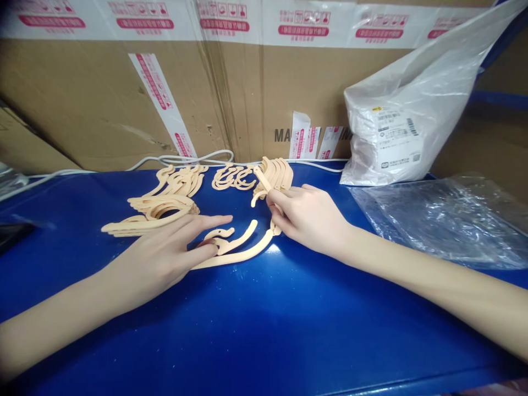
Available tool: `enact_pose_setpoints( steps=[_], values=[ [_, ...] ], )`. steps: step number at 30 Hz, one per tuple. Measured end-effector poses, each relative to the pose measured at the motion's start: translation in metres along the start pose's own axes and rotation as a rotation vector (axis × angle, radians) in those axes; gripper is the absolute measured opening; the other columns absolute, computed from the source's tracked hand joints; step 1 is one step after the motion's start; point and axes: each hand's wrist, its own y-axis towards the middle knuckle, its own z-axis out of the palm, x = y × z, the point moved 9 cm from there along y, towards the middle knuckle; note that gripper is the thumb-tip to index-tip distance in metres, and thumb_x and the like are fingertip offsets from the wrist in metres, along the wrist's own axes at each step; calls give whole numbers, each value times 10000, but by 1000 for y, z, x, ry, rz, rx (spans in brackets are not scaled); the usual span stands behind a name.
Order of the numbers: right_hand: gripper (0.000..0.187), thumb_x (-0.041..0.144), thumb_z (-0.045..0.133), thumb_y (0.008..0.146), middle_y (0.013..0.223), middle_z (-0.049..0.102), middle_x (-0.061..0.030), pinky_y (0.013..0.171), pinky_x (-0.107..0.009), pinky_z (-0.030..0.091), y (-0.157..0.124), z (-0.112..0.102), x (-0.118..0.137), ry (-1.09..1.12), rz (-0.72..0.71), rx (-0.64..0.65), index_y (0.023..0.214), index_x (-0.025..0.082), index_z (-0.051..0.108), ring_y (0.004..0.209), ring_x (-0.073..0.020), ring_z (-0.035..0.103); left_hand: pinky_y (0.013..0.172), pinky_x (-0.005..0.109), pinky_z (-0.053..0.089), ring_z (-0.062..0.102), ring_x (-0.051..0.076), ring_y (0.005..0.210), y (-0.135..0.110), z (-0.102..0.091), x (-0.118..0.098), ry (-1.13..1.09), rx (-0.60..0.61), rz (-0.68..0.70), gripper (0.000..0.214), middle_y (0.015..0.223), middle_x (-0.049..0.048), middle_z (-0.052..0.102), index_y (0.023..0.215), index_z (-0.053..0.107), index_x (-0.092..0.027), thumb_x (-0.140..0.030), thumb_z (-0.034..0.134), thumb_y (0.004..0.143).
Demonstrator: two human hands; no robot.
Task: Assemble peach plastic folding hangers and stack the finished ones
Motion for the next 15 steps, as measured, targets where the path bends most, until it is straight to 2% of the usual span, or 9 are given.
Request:
enact_pose_setpoints(
  steps=[4,9,15],
  values=[
    [169,218,440,918,742,645,-10,655,-298,367,0,-1,3,34,-14,-5,920,181,605,648,-160,568,804,394,506,612,220,943,-1,7,1,-110,65,-31,252,1183,122,635,887,601,-150,-81,362,922],
    [182,203,423,921,810,670,-31,686,-300,379,1,-1,4,61,-30,5,952,184,601,683,-162,586,842,405,470,588,248,984,1,9,2,-242,76,-64,173,1098,101,650,908,589,-160,-305,498,889],
    [198,189,401,930,865,669,-40,698,-304,375,-1,1,17,86,-183,17,971,164,593,743,-170,592,846,367,459,605,203,916,4,3,0,-199,24,-29,137,1002,63,670,968,594,-156,-168,467,919]
  ],
)
